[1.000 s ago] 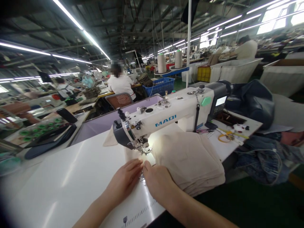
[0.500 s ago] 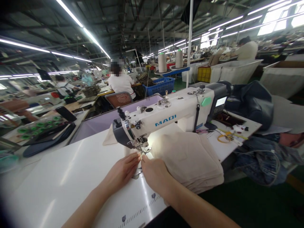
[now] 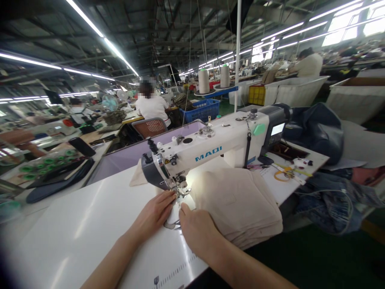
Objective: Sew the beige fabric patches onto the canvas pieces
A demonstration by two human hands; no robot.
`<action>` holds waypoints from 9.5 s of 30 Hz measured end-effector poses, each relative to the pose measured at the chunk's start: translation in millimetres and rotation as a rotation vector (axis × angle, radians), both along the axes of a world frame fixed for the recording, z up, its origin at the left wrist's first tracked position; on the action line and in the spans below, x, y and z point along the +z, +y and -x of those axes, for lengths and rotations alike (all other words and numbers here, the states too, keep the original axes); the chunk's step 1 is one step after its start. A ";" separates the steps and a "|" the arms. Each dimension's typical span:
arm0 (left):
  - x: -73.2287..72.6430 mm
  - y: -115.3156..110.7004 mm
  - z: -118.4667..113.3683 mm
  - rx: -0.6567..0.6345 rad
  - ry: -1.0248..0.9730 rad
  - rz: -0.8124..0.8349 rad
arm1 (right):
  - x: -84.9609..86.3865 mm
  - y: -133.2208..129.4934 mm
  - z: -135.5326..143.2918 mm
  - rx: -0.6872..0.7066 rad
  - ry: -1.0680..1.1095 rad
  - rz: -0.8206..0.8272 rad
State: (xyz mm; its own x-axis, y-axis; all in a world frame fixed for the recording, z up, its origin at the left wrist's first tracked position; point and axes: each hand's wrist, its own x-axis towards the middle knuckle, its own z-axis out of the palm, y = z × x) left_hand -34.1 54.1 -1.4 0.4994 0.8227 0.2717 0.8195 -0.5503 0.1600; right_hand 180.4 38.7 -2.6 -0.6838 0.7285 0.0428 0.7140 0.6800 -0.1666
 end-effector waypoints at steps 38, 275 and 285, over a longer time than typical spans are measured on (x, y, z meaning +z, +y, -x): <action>-6.5 -49.5 -28.8 0.368 0.222 0.050 | 3.9 -6.8 -13.8 -0.014 0.052 0.000; 48.7 -80.0 -29.1 0.995 0.460 0.571 | 13.5 -19.8 -34.9 0.004 0.130 0.200; -6.5 -71.5 -68.3 0.209 0.287 -0.012 | 12.6 -22.4 -36.5 0.125 -0.026 0.074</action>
State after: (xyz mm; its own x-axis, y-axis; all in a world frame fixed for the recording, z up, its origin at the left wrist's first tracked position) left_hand 34.1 -17.4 -7.9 0.3777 0.9128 0.1552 0.9253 -0.3661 -0.0988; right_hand 216.9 16.3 10.0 -0.7695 0.6381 -0.0267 0.6293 0.7503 -0.2025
